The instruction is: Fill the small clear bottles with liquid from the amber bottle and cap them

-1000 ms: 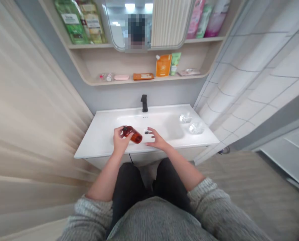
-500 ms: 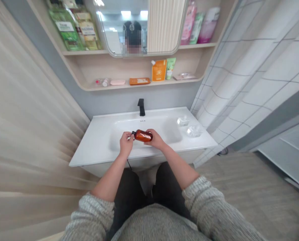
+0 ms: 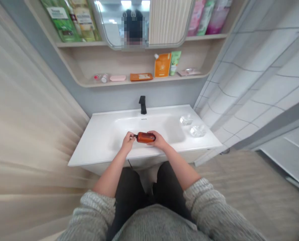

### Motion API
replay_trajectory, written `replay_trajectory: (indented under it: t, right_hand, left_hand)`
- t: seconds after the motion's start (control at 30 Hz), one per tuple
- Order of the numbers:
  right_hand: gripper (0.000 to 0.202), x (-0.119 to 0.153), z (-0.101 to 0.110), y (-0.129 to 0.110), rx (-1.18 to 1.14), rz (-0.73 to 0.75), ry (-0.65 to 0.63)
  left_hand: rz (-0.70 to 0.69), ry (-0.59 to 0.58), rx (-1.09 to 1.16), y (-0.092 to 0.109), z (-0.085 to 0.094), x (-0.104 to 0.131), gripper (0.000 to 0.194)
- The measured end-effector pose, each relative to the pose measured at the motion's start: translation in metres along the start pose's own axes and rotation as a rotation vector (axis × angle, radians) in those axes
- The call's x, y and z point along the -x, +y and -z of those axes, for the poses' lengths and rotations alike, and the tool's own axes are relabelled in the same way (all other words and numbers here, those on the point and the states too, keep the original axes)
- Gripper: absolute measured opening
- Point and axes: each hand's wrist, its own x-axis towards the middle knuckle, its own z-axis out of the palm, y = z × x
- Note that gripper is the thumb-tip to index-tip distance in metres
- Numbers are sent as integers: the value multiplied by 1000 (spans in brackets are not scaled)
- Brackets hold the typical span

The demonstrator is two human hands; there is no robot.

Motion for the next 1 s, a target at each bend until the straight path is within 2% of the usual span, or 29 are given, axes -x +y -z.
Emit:
replay_trajectory:
  t: [0.1,0.2,0.3,0.33,0.37,0.43,0.6,0.73,0.87,0.93,1.0]
  right_hand:
    - [84,0,0,2,-1,-4,-4]
    - [82,2,-1,1,28,14,-9]
    - [82,4,-1,1,27,19,8]
    - [82,4,-1,2,20,11,12]
    - [83,4,-1,3,15,1,14]
    - [84,3,-2,7,8,-8,15]
    - [84,-1,-2,16,-9,40,20]
    - [82,-1,-3,15,-39,12,29]
    - [82,1,-3,11,-95,-5,9]
    - [81,0,-3,10,-112,-16,11]
    - [82,0,-4,10,-125,-25,17]
  left_hand:
    - [-15,24,-9,2,0,1,17]
    - [48,67,-79,1,1,4,17]
    - [59,18,-145,-2,0,5,16]
    - [33,-2,-134,-3,1,5,10]
    - [0,-9,-107,-4,1,4,13]
    - [-30,4,-47,-6,1,4,27]
    - [57,-27,-90,-6,0,1,11]
    - [13,-1,13,-7,-1,0,21]
    - [84,-20,7,-12,-1,-1,15]
    - [42,-30,0,-15,-2,-3,14]
    - [5,-26,29,-17,-2,-5,24]
